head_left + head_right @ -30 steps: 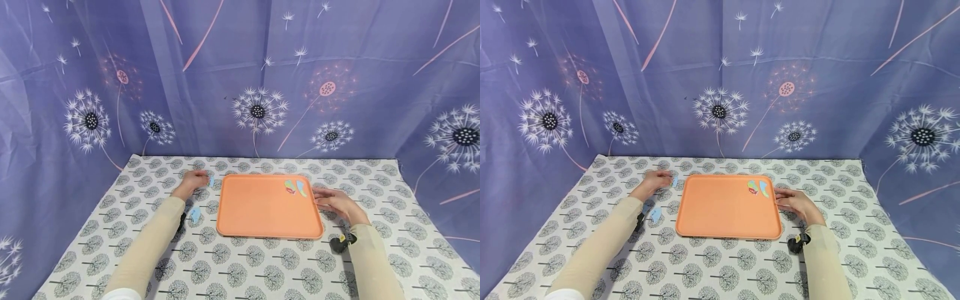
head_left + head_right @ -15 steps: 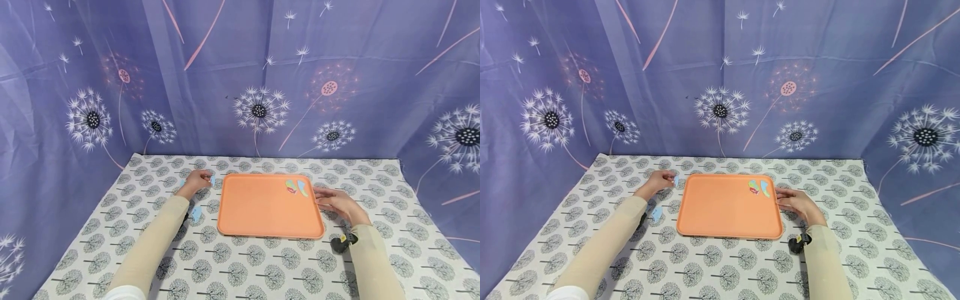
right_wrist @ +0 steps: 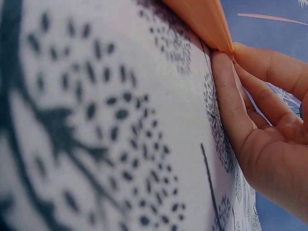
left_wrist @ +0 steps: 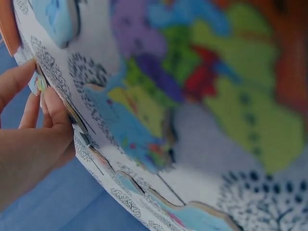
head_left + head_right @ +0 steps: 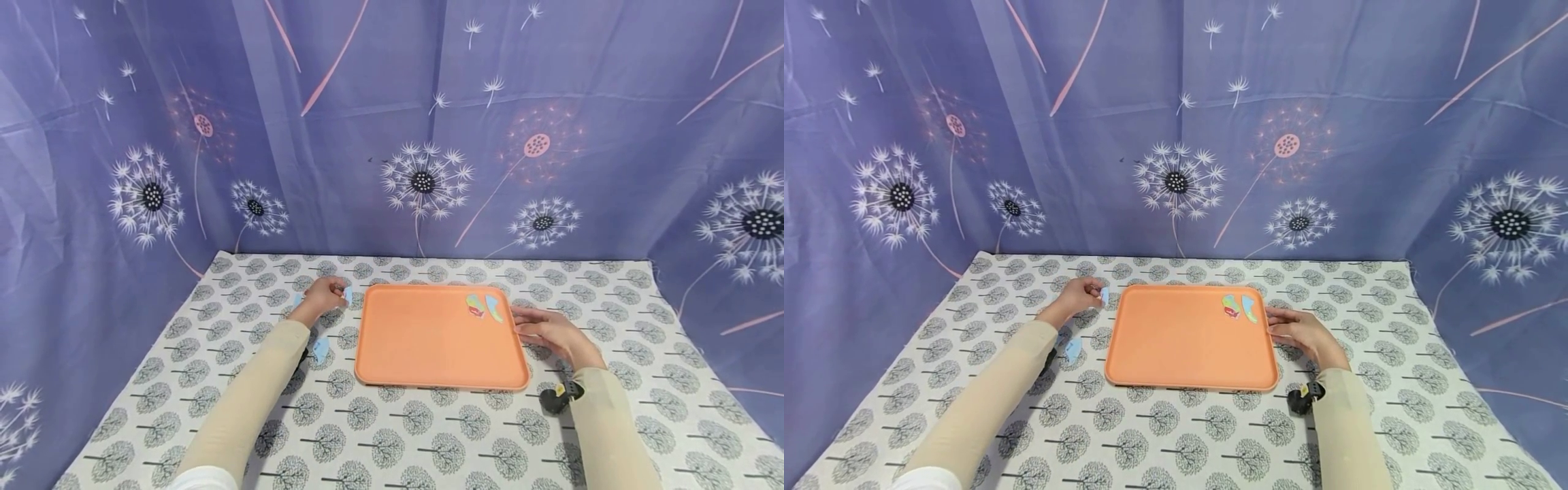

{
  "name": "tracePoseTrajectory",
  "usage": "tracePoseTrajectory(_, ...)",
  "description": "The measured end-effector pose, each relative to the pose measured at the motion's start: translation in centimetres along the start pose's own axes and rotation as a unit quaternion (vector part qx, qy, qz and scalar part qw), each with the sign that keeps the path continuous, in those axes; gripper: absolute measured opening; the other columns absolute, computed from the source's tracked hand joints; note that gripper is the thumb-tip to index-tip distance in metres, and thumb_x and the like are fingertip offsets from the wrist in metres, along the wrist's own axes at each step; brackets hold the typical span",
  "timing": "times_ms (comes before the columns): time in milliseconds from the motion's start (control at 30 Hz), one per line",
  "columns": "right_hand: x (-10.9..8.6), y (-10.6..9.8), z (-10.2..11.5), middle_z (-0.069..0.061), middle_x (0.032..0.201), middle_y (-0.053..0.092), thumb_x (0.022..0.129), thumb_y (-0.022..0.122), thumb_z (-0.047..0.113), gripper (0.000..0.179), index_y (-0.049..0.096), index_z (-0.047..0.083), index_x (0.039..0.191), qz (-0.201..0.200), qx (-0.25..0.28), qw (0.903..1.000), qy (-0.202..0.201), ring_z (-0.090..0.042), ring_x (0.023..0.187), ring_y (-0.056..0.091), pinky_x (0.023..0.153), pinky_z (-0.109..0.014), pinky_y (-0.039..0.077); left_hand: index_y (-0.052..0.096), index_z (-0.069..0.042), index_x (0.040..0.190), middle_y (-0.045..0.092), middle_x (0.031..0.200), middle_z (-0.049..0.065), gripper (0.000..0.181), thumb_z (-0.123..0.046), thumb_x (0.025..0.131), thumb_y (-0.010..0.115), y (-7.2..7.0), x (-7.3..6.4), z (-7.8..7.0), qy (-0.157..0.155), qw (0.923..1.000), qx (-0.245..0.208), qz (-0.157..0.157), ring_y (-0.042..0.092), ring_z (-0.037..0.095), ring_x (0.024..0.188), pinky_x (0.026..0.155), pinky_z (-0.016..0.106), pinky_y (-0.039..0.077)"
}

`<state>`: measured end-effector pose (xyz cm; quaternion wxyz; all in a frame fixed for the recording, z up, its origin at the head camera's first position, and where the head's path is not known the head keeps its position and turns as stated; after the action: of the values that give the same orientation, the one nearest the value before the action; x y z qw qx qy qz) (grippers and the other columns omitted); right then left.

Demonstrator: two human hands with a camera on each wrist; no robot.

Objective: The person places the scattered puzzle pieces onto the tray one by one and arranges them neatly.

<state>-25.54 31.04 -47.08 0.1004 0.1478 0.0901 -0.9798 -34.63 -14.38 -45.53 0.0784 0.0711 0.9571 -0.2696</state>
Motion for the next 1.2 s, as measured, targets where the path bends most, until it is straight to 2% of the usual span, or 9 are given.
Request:
tracePoseTrajectory(200,0.0,0.1,0.2,-0.029,0.141,0.040,0.091,0.063,0.003,0.067,0.027,-0.005,0.148,0.002,0.000,1.0000,-0.001,-0.009,0.099,0.064,0.095,-0.030,0.053,0.062,0.001,0.116,0.056,0.085,0.005,0.038,0.006,0.080,0.071,-0.3,0.0,0.1,0.015,0.9998,0.008,-0.014,0.053,0.017,0.076,0.069,0.029,0.052)
tracePoseTrajectory(333,0.1,0.1,0.2,-0.025,0.136,0.047,0.090,0.064,0.002,0.068,0.029,-0.005,0.147,-0.005,0.012,0.9999,0.002,-0.008,0.096,0.064,0.094,-0.030,0.053,0.063,0.002,0.114,0.053,0.077,0.002,0.033,0.008,0.082,0.066,-0.4,0.1,0.4,0.013,0.9992,-0.032,-0.020,0.049,0.012,0.067,0.065,0.025,0.051)
tracePoseTrajectory(400,0.1,0.1,0.2,-0.023,0.135,0.049,0.090,0.064,0.002,0.068,0.028,-0.005,0.147,-0.006,0.015,0.9998,0.005,-0.008,0.096,0.064,0.094,-0.030,0.053,0.062,0.004,0.115,0.054,0.077,0.005,0.032,0.009,0.083,0.064,-0.4,0.1,0.4,0.010,0.9983,-0.054,-0.018,0.050,0.012,0.067,0.068,0.025,0.054)
tracePoseTrajectory(567,0.1,0.0,0.1,-0.025,0.138,0.046,0.090,0.064,0.003,0.068,0.027,-0.005,0.148,-0.005,0.012,0.9999,0.007,-0.007,0.096,0.064,0.095,-0.030,0.053,0.059,0.005,0.120,0.061,0.091,0.015,0.036,0.009,0.085,0.064,-0.4,0.1,0.2,-0.014,0.9941,-0.108,-0.002,0.062,0.020,0.078,0.079,0.034,0.060)
tracePoseTrajectory(700,0.0,0.1,0.1,-0.026,0.141,0.043,0.090,0.064,0.003,0.069,0.027,-0.005,0.148,-0.005,0.011,0.9999,0.005,-0.007,0.096,0.064,0.095,-0.030,0.053,0.059,0.001,0.124,0.062,0.097,0.014,0.039,0.006,0.086,0.067,-0.4,0.5,0.1,-0.034,0.9909,-0.130,0.004,0.065,0.024,0.084,0.082,0.034,0.060)
tracePoseTrajectory(800,0.0,0.1,0.2,-0.025,0.139,0.044,0.089,0.065,0.003,0.069,0.028,-0.005,0.148,-0.009,0.017,0.9998,0.007,-0.007,0.095,0.064,0.094,-0.029,0.053,0.059,-0.002,0.125,0.063,0.101,0.013,0.041,0.002,0.085,0.068,-0.4,0.6,-0.3,-0.039,0.9906,-0.131,0.003,0.066,0.024,0.088,0.084,0.033,0.059)
tracePoseTrajectory(967,0.0,0.0,0.3,-0.024,0.138,0.046,0.090,0.065,0.003,0.068,0.029,-0.004,0.148,-0.010,0.020,0.9997,0.006,-0.007,0.095,0.064,0.094,-0.030,0.053,0.057,-0.002,0.130,0.062,0.107,0.015,0.045,0.002,0.087,0.067,0.3,0.5,-1.6,-0.020,0.9902,-0.137,0.018,0.065,0.026,0.095,0.089,0.033,0.057)
tracePoseTrajectory(1200,-0.1,0.1,0.2,-0.024,0.137,0.047,0.090,0.064,0.003,0.069,0.027,-0.004,0.148,-0.008,0.015,0.9998,0.006,-0.007,0.095,0.064,0.094,-0.030,0.054,0.057,0.004,0.128,0.062,0.097,0.013,0.042,0.006,0.087,0.065,2.3,0.8,-3.4,-0.005,0.9826,-0.182,0.036,0.066,0.020,0.082,0.092,0.040,0.056)
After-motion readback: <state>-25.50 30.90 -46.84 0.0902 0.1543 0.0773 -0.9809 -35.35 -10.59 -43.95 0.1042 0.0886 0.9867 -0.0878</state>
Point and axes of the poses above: each hand's wrist, its own x-axis towards the middle knuckle, its own y-axis out of the palm, z = x × y, the point moved 3 cm from there along x, towards the middle knuckle
